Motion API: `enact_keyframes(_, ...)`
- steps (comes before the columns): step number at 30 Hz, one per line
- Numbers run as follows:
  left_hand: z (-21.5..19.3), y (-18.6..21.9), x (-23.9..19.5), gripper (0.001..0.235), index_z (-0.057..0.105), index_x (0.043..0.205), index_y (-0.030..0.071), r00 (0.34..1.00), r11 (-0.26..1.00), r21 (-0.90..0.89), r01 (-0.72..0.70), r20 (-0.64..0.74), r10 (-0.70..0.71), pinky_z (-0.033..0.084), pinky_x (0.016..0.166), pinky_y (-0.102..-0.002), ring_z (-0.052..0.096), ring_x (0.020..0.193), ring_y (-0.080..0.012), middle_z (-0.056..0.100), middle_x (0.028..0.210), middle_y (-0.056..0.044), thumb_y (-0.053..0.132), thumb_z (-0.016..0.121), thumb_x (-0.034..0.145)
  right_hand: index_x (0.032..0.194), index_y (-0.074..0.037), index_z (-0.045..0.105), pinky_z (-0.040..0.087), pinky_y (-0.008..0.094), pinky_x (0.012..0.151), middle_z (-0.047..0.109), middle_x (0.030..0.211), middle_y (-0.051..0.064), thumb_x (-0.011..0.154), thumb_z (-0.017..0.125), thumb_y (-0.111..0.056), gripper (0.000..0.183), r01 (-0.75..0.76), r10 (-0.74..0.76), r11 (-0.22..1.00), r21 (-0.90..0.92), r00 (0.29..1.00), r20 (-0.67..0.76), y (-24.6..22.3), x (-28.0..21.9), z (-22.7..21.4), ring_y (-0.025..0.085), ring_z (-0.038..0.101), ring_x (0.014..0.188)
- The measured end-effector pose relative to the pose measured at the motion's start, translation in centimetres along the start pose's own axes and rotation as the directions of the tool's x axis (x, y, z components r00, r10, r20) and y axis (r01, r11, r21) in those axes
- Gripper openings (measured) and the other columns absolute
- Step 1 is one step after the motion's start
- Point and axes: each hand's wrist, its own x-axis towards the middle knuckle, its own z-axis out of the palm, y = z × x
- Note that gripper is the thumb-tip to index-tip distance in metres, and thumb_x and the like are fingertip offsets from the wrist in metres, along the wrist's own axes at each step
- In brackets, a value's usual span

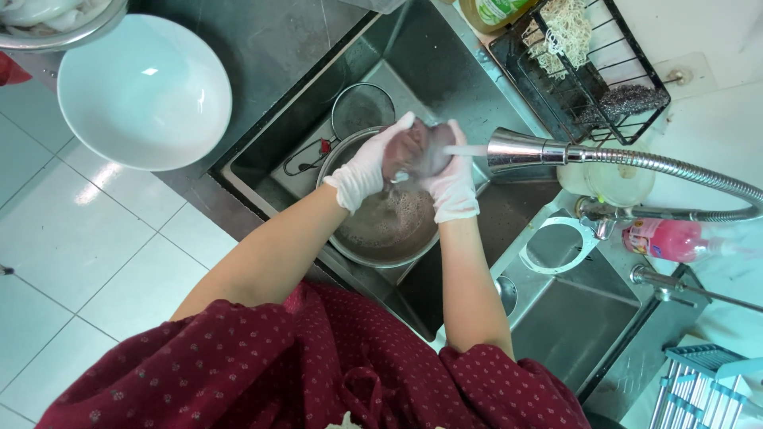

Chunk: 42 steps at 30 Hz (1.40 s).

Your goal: Washing and cleaning an animal liver in a kitchen sink using water and liquid from a bottle, including trimming with scissors.

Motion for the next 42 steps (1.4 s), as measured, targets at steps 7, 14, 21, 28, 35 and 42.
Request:
enact_keyframes(7,3.7,0.0,2.7,0.038,0.069,0.105,0.007,0.999,0.967,0.255,-0.004,-0.041,0.015,0.058,0.076,-0.033,0.070,0.086,-0.0191,0.072,0.096,-0.006,0.043,0.072,0.092,0.120,-0.010,0.068,0.046,0.042,0.086,0.068,0.107,0.007,0.099,0.080,-0.041,0.039,0.062,-0.068,0.958,0.281,0.998,0.010,3.3,1.5,-3.3,0.023,0.061,0.099)
enact_keyframes(14,5.3,2.5,2.1,0.033,0.069,0.097,0.008,0.998,0.939,0.343,-0.025,0.057,0.005,0.049,0.057,-0.025,0.062,0.068,-0.0115,0.070,0.084,-0.002,0.041,0.069,0.096,0.124,-0.008,0.064,0.053,0.048,0.101,0.069,0.120,0.011,0.084,0.078,-0.037,0.051,0.169,-0.163,0.903,0.395,0.985,-0.049,5.4,11.6,-9.1,0.029,0.066,0.113)
enact_keyframes(21,-5.0,0.9,5.5,0.035,0.066,0.095,0.015,0.999,0.966,0.257,-0.029,0.044,0.018,0.039,0.048,-0.024,0.047,0.055,-0.0083,0.059,0.077,0.005,0.048,0.065,0.106,0.132,-0.017,0.051,0.052,0.054,0.109,0.060,0.130,0.011,0.095,0.063,-0.023,0.040,0.100,-0.131,0.931,0.352,0.989,0.064,3.1,9.2,-8.4,0.031,0.057,0.124)
enact_keyframes(28,0.6,0.0,2.2,0.073,0.050,0.144,0.012,0.945,0.911,0.335,0.241,-0.293,-0.142,0.042,0.110,-0.044,0.056,0.129,-0.0278,0.057,0.147,-0.014,0.066,0.045,0.095,0.130,-0.010,0.056,0.060,0.048,0.100,0.061,0.130,0.015,0.089,0.067,-0.001,0.043,0.163,-0.163,0.939,0.302,0.986,-0.025,3.5,3.6,-6.3,0.032,0.065,0.117)
enact_keyframes(35,2.3,1.4,-2.3,0.070,0.049,0.148,0.018,0.993,0.957,0.267,0.114,-0.058,-0.102,0.033,0.113,-0.045,0.051,0.136,-0.0207,0.056,0.149,-0.007,0.061,0.053,0.093,0.147,-0.012,0.050,0.053,0.039,0.112,0.056,0.145,0.008,0.089,0.060,0.010,0.064,0.310,-0.324,0.946,0.097,0.890,0.320,1.9,-1.2,-2.2,0.023,0.060,0.132)
enact_keyframes(42,0.3,-0.2,0.4,0.038,0.063,0.125,0.006,0.990,0.991,0.108,0.081,0.103,-0.092,0.051,0.102,-0.040,0.066,0.110,-0.0218,0.070,0.118,-0.009,0.028,0.074,0.095,0.153,-0.004,0.050,0.051,0.032,0.111,0.061,0.142,0.011,0.097,0.066,0.004,0.059,0.373,-0.326,0.904,-0.209,0.918,0.226,2.5,-2.9,-1.6,0.023,0.060,0.131)
